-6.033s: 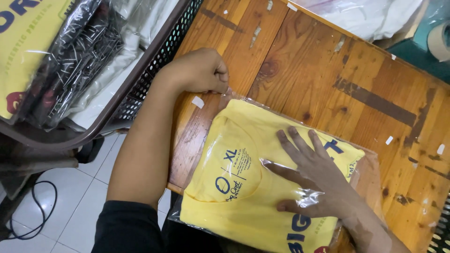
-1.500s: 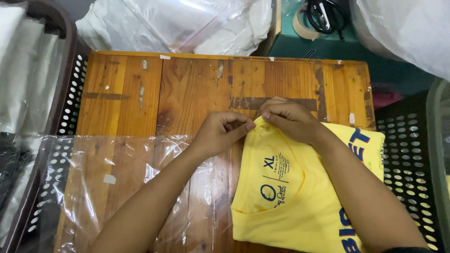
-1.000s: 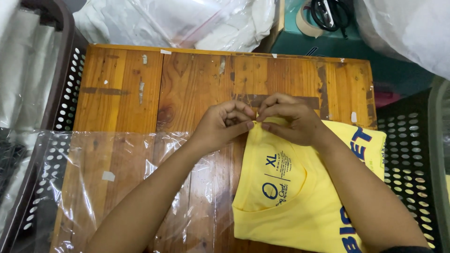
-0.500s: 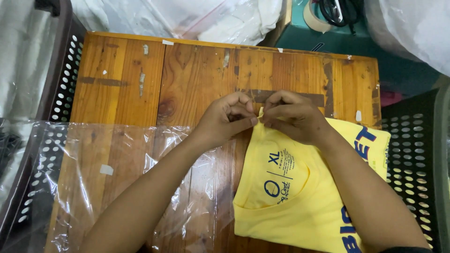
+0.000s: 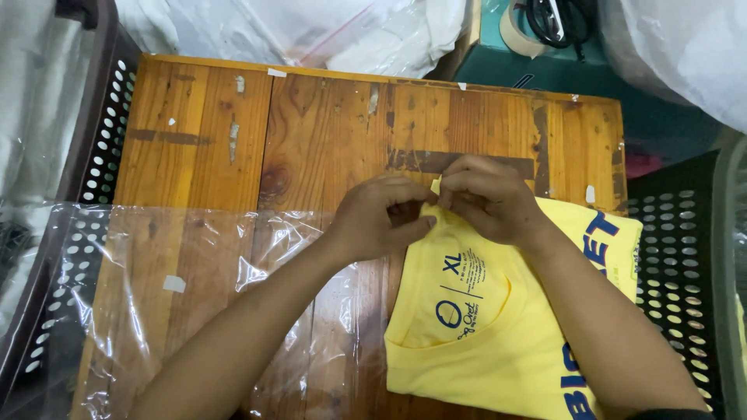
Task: Folding a yellow t-shirt, placing it into a plastic bag, and using a tagging gun to attach a label.
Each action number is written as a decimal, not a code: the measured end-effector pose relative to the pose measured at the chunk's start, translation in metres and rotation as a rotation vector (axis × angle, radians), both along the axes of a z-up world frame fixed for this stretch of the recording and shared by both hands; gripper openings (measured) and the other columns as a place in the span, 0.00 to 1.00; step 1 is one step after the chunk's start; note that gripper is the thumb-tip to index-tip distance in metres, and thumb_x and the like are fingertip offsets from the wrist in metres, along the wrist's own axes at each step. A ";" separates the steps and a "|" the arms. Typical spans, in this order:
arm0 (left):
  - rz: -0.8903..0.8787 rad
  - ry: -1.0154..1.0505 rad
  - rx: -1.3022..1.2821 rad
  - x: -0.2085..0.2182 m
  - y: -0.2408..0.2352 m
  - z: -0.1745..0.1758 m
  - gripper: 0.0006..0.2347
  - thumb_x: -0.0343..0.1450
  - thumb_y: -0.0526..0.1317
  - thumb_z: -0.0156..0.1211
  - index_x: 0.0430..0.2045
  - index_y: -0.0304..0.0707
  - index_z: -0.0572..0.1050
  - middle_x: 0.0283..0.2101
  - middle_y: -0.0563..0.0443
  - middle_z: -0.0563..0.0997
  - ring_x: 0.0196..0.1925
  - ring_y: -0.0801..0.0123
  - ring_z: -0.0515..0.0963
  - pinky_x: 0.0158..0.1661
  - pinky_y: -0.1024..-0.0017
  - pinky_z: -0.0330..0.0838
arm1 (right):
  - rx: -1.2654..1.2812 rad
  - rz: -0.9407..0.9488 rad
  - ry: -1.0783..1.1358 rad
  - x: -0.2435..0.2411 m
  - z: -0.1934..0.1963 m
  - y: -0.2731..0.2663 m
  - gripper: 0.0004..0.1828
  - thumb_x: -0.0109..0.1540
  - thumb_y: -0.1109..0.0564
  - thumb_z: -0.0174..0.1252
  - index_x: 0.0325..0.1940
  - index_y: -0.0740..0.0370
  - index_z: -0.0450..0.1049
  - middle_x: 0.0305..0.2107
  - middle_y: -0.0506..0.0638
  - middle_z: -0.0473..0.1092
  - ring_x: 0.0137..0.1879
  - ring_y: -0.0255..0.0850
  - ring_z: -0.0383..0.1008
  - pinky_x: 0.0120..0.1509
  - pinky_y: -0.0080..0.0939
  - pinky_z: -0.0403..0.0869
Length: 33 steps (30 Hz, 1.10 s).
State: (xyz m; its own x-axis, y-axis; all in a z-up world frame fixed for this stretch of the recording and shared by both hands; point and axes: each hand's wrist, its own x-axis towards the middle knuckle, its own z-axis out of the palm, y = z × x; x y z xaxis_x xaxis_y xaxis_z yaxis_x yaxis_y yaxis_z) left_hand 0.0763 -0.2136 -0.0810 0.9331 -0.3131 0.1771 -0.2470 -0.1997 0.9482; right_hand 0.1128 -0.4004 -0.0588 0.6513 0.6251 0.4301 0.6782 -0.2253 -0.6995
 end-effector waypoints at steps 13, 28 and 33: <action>-0.021 0.205 -0.129 0.005 -0.001 -0.023 0.11 0.56 0.34 0.63 0.30 0.39 0.76 0.21 0.53 0.74 0.25 0.77 0.71 0.26 0.83 0.67 | 0.008 0.029 -0.025 0.001 0.008 0.002 0.04 0.49 0.65 0.61 0.26 0.61 0.75 0.24 0.50 0.69 0.27 0.44 0.69 0.31 0.38 0.66; 0.006 0.092 -0.033 -0.002 -0.003 -0.002 0.12 0.56 0.41 0.65 0.29 0.40 0.75 0.23 0.52 0.73 0.28 0.72 0.72 0.30 0.78 0.68 | -0.101 -0.013 -0.041 -0.001 -0.004 -0.002 0.04 0.53 0.63 0.57 0.30 0.58 0.74 0.25 0.50 0.66 0.28 0.45 0.66 0.33 0.41 0.66; 0.052 -0.056 0.148 -0.006 -0.006 0.000 0.16 0.56 0.46 0.64 0.34 0.44 0.74 0.31 0.54 0.75 0.34 0.67 0.73 0.36 0.74 0.68 | -0.082 -0.047 0.037 -0.002 -0.008 -0.005 0.04 0.54 0.62 0.56 0.31 0.57 0.74 0.27 0.48 0.65 0.30 0.42 0.66 0.34 0.39 0.66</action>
